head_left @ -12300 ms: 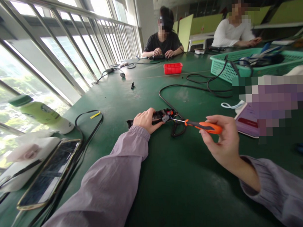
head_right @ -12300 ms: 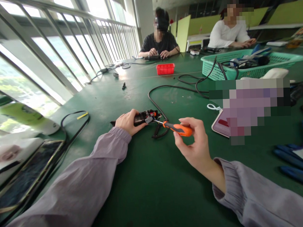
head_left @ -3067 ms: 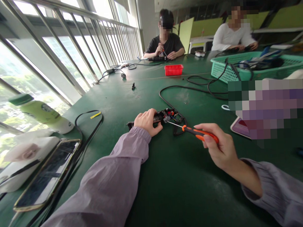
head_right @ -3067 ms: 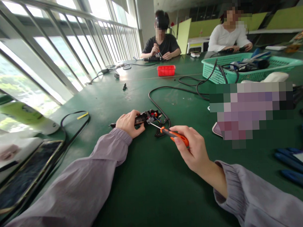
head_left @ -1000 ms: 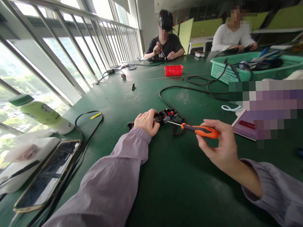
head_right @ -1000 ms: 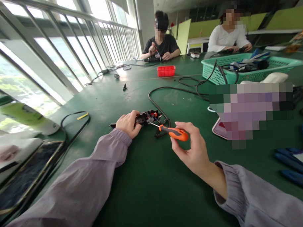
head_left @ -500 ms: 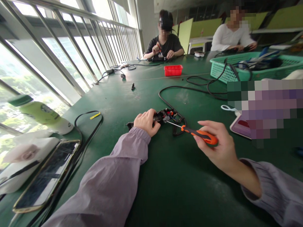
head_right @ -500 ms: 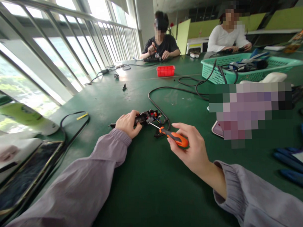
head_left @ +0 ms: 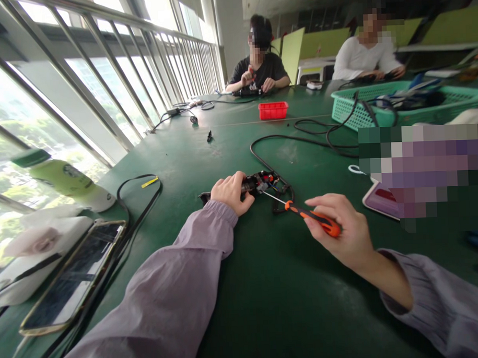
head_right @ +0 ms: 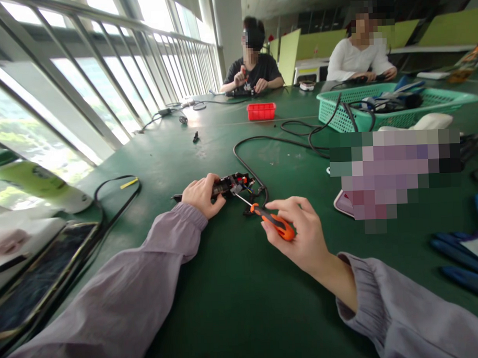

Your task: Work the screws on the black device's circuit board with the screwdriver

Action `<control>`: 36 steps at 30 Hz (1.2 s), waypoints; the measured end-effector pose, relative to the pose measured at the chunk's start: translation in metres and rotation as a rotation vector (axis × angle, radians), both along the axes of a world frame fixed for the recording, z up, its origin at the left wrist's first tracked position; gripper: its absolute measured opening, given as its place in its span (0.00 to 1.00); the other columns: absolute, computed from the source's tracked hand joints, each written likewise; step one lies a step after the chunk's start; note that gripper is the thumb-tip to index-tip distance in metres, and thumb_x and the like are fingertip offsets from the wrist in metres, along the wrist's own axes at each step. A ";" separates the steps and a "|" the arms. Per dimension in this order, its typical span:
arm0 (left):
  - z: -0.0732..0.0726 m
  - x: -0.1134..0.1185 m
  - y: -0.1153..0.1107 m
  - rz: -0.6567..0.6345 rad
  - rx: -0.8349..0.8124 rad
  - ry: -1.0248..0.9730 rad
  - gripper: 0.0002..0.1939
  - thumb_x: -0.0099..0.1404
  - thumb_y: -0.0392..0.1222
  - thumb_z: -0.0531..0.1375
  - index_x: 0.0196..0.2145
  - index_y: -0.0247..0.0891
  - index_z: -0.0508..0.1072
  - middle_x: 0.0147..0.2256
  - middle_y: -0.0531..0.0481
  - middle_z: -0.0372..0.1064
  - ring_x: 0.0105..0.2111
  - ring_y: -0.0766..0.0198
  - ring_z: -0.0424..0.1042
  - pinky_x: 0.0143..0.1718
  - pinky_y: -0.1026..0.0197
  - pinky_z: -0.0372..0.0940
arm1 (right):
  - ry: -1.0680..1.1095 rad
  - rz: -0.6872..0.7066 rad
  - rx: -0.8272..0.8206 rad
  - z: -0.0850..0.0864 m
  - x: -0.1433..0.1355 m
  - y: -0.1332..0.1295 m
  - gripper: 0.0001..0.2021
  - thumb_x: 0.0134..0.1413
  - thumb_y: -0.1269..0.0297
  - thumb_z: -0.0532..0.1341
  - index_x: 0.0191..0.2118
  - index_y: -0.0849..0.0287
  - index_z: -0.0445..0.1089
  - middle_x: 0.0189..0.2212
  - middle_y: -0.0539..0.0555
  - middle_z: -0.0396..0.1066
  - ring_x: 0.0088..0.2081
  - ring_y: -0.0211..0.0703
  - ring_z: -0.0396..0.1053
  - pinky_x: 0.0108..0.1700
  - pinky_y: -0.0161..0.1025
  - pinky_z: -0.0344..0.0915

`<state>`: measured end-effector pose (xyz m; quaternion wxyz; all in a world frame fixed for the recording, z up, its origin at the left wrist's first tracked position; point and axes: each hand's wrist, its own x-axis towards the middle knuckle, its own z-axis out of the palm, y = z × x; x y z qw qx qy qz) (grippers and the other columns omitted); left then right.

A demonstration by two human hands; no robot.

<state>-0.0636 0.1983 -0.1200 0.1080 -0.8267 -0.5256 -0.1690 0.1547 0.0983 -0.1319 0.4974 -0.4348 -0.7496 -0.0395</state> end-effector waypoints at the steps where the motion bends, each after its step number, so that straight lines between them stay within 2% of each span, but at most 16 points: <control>1: 0.000 0.000 0.000 0.002 -0.001 0.003 0.16 0.54 0.44 0.51 0.41 0.37 0.62 0.33 0.48 0.71 0.37 0.57 0.71 0.38 0.58 0.60 | -0.032 0.009 -0.008 0.001 0.000 0.000 0.08 0.50 0.66 0.60 0.38 0.54 0.65 0.30 0.51 0.69 0.31 0.42 0.69 0.38 0.44 0.67; 3: 0.000 0.000 0.000 0.006 -0.003 0.009 0.16 0.54 0.44 0.52 0.41 0.37 0.62 0.33 0.48 0.71 0.37 0.57 0.71 0.38 0.58 0.60 | -0.034 0.002 -0.005 0.002 0.000 0.000 0.08 0.50 0.66 0.60 0.38 0.54 0.65 0.30 0.51 0.69 0.31 0.42 0.68 0.38 0.44 0.67; 7: 0.000 0.001 0.000 0.009 0.002 0.015 0.17 0.54 0.44 0.52 0.41 0.37 0.62 0.33 0.48 0.71 0.37 0.58 0.70 0.38 0.58 0.60 | 0.061 -0.017 0.053 0.000 -0.001 0.002 0.17 0.47 0.70 0.61 0.45 0.55 0.62 0.36 0.54 0.68 0.36 0.44 0.68 0.38 0.44 0.67; 15: 0.001 0.001 -0.001 0.010 -0.002 0.012 0.17 0.54 0.44 0.52 0.41 0.37 0.62 0.34 0.48 0.71 0.37 0.57 0.70 0.38 0.58 0.60 | -0.015 0.047 -0.007 0.002 0.004 -0.003 0.12 0.57 0.68 0.50 0.46 0.55 0.64 0.34 0.54 0.70 0.33 0.43 0.67 0.36 0.45 0.64; 21: 0.001 0.000 0.000 0.008 -0.005 0.011 0.17 0.54 0.44 0.52 0.41 0.37 0.62 0.33 0.48 0.71 0.37 0.57 0.70 0.38 0.58 0.60 | 0.080 0.057 0.066 -0.007 0.004 -0.001 0.22 0.49 0.71 0.57 0.52 0.54 0.58 0.40 0.57 0.66 0.39 0.46 0.67 0.39 0.45 0.67; 26: -0.001 0.000 0.001 0.004 0.010 0.008 0.17 0.54 0.44 0.52 0.41 0.37 0.62 0.33 0.48 0.71 0.36 0.58 0.70 0.37 0.58 0.60 | -0.016 0.100 -0.032 -0.002 0.003 -0.002 0.12 0.52 0.70 0.55 0.43 0.55 0.63 0.31 0.52 0.68 0.29 0.41 0.68 0.34 0.43 0.68; 31: -0.002 0.000 0.001 0.004 0.011 0.009 0.17 0.54 0.44 0.52 0.41 0.37 0.62 0.33 0.48 0.71 0.37 0.58 0.70 0.37 0.58 0.60 | 0.080 0.019 0.069 -0.001 0.002 -0.001 0.18 0.49 0.71 0.58 0.48 0.56 0.61 0.38 0.56 0.67 0.39 0.46 0.68 0.38 0.44 0.68; 36: 0.000 0.001 0.000 0.012 0.003 0.011 0.17 0.54 0.45 0.52 0.41 0.37 0.62 0.34 0.48 0.71 0.37 0.57 0.70 0.38 0.58 0.60 | -0.037 0.078 -0.028 0.000 0.002 -0.001 0.11 0.51 0.70 0.57 0.41 0.54 0.63 0.32 0.52 0.69 0.32 0.41 0.68 0.37 0.43 0.68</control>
